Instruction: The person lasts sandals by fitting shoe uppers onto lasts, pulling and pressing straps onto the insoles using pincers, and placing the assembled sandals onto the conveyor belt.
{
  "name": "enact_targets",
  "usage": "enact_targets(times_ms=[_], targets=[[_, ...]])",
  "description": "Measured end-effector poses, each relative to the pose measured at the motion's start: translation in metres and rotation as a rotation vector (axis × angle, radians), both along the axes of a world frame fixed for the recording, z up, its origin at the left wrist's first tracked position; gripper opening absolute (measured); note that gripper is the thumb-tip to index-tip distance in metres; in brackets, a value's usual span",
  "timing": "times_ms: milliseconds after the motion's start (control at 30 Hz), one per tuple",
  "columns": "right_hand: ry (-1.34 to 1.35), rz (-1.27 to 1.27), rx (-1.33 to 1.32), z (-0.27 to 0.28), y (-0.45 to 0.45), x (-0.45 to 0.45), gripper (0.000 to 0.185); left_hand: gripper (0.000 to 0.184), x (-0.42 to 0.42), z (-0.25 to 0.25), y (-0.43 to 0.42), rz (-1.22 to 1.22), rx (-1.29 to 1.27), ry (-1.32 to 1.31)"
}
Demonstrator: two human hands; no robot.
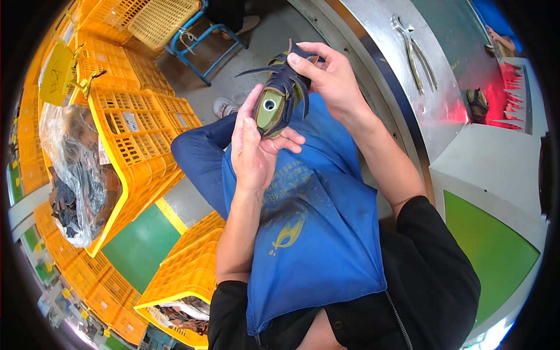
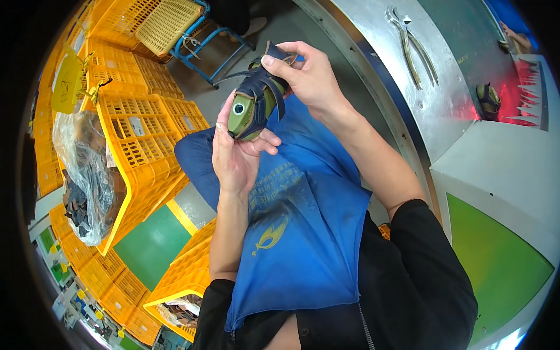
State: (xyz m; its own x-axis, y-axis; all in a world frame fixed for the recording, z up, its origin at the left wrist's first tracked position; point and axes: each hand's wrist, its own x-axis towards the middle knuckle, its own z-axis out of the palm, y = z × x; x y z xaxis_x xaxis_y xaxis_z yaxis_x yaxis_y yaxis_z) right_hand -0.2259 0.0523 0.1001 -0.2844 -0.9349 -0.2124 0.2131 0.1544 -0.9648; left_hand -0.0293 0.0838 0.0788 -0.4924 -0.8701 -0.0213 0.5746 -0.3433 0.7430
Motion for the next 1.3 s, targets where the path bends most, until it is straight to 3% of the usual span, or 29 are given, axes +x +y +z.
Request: enact_targets(times_ms=[133,267,400,500,600,667,700,767,800,900,967,1000,1033,1067,1167,1233,1300], targets=[[-0.047,0.010,-0.043,0.007,-0.009,-0.007,0.051,0.072,-0.008,0.005,-0.005,0.018,0.078,0.076],[0.007,-0.111,-0.225,0.027,-0.039,-0.047,0.054,0.070,-0.007,-0.004,-0.014,0.047,0.157,-0.047],[0.094,-0.581,-0.475,0.060,-0.093,-0.140,0.057,0.061,-0.001,-0.035,-0.021,0.062,0.203,-0.276],[0.112,-0.976,-0.643,0.071,-0.125,-0.236,0.060,0.053,0.010,-0.088,-0.020,0.092,0.265,-0.443],[0.135,-1.241,-0.446,0.063,-0.129,-0.339,0.060,0.044,0.029,-0.133,-0.015,0.142,0.356,-0.493],[0.164,-1.282,-0.181,0.050,-0.111,-0.392,0.064,0.041,0.039,-0.153,-0.011,0.160,0.358,-0.555],[0.289,-1.155,0.014,0.025,-0.100,-0.438,0.058,0.039,0.042,-0.161,-0.010,0.162,0.387,-0.574],[0.886,-1.225,0.660,0.027,-0.084,-0.434,0.049,0.038,0.045,-0.167,-0.010,0.158,0.403,-0.587],[1.282,-1.384,0.569,0.015,-0.082,-0.432,0.043,0.037,0.045,-0.169,-0.011,0.159,0.422,-0.604],[1.574,-1.229,0.064,0.031,-0.089,-0.390,0.036,0.036,0.043,-0.171,-0.016,0.152,0.419,-0.606],[1.221,-0.913,0.055,0.029,-0.114,-0.368,0.041,0.036,0.042,-0.168,-0.016,0.136,0.416,-0.619],[0.795,-0.651,0.164,0.047,-0.120,-0.335,0.053,0.036,0.043,-0.170,-0.016,0.138,0.411,-0.625],[0.598,-0.373,0.228,0.054,-0.126,-0.320,0.059,0.036,0.045,-0.174,-0.015,0.141,0.414,-0.619],[0.615,-0.279,0.302,0.058,-0.134,-0.301,0.063,0.036,0.046,-0.176,-0.015,0.144,0.417,-0.611],[0.665,-0.327,0.202,0.051,-0.154,-0.278,0.066,0.036,0.052,-0.179,-0.012,0.172,0.423,-0.589],[0.604,-0.400,0.194,0.044,-0.164,-0.281,0.057,0.035,0.055,-0.177,-0.009,0.196,0.432,-0.574],[0.414,-0.270,0.178,0.048,-0.164,-0.286,0.046,0.034,0.057,-0.177,-0.007,0.214,0.433,-0.554]])
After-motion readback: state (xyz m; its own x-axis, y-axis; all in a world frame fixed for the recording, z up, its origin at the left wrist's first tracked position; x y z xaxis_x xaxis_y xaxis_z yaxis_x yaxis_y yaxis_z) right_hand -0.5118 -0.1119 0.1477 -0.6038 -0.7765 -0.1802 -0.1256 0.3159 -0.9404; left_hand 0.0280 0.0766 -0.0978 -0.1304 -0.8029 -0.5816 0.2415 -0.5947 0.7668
